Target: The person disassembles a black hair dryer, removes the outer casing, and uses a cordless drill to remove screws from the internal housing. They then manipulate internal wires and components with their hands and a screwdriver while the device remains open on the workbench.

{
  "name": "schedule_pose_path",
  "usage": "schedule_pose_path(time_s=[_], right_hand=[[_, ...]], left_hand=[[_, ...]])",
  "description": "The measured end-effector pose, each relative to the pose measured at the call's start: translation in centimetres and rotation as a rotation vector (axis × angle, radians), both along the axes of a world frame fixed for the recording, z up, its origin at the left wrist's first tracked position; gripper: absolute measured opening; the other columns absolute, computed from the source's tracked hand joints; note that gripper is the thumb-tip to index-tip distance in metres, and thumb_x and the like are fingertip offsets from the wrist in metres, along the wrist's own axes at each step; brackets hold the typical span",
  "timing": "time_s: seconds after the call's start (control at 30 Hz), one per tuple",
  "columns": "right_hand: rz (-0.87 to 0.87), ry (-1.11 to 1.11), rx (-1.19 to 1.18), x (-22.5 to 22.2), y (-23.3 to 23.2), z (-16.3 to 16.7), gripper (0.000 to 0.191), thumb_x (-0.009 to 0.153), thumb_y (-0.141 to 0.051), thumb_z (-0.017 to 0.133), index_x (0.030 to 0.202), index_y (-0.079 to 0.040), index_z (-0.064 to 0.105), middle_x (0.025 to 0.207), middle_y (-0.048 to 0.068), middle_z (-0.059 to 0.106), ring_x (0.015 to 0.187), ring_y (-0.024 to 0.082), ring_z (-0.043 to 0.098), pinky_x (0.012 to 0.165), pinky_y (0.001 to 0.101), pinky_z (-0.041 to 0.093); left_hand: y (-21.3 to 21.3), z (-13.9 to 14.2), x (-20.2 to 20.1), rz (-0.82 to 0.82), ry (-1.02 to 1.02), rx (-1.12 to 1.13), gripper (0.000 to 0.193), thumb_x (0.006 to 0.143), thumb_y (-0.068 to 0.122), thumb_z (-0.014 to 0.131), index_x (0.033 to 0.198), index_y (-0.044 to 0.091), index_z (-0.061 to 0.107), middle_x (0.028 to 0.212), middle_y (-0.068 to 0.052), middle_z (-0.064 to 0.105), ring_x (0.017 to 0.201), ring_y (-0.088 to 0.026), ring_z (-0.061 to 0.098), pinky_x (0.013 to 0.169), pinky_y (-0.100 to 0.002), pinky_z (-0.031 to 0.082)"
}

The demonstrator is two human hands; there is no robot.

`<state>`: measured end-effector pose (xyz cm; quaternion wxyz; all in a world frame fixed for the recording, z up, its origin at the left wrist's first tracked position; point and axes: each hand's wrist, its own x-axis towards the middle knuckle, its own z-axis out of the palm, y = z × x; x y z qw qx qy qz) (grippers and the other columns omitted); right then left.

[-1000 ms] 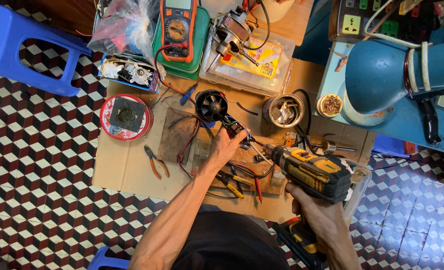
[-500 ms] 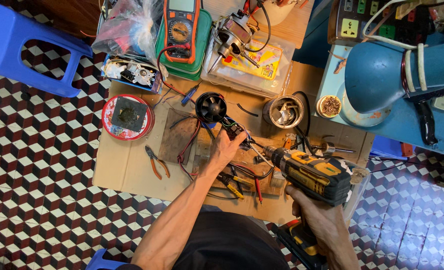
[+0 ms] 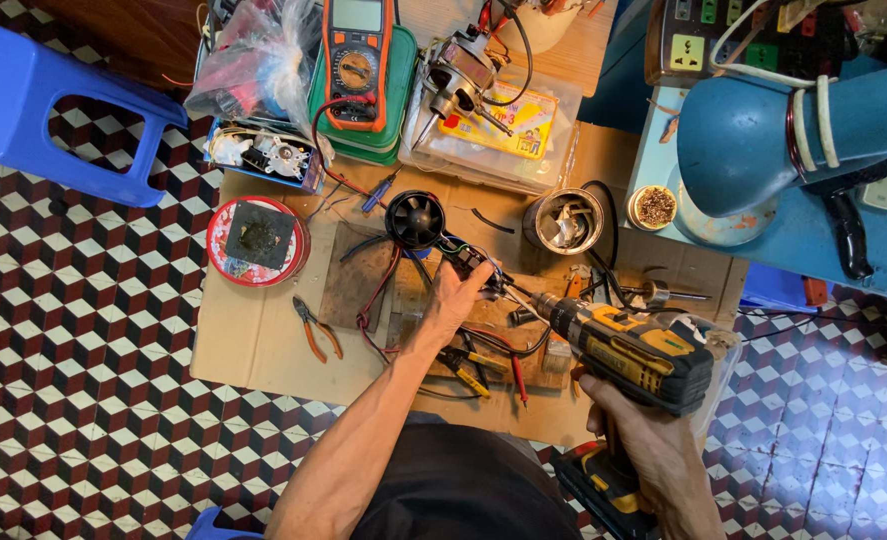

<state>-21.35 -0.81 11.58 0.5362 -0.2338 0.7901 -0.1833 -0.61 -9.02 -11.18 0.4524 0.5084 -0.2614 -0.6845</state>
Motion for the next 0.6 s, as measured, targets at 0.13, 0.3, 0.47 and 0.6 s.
schedule_pose_path(time_s=[0.13,0.3,0.47,0.6], right_hand=[[-0.013,-0.014,-0.052,0.0,0.3,0.4,0.025,0.081,-0.016,0.077,0.097,0.003,0.076,0.060,0.011,0.065,0.047,0.017,0.053,0.044,0.0312,0.042],[-0.058,-0.049,-0.096,0.2,0.4,0.5,0.026,0.079,-0.014,0.076,0.099,0.003,0.075,0.062,0.011,0.065,0.050,0.017,0.056,0.045,0.0310,0.045],[-0.058,-0.043,-0.116,0.7,0.1,0.4,0.026,0.083,-0.012,0.076,0.102,0.005,0.076,0.066,0.013,0.064,0.052,0.018,0.056,0.047,0.0311,0.043],[-0.085,-0.080,-0.230,0.8,0.0,-0.1,0.029,0.079,-0.009,0.073,0.105,0.003,0.073,0.085,0.011,0.076,0.055,0.015,0.060,0.049,0.0291,0.048]], left_hand=[[-0.3,0.0,0.3,0.037,0.011,0.064,0.044,0.091,0.030,0.074,0.119,0.000,0.058,0.114,-0.013,0.071,0.099,-0.022,0.074,0.077,-0.033,0.067],[-0.4,0.0,0.5,0.034,0.030,0.045,0.052,0.089,0.034,0.073,0.123,-0.003,0.058,0.117,-0.016,0.070,0.103,-0.024,0.073,0.081,-0.037,0.066],[-0.6,-0.8,0.6,0.056,-0.009,0.089,0.069,0.089,0.037,0.074,0.133,-0.008,0.047,0.127,-0.023,0.062,0.112,-0.029,0.070,0.086,-0.038,0.066],[-0.7,-1.7,1.3,0.027,-0.110,0.160,0.087,0.089,0.040,0.074,0.146,-0.007,0.027,0.139,-0.023,0.052,0.121,-0.030,0.066,0.089,-0.036,0.065]])
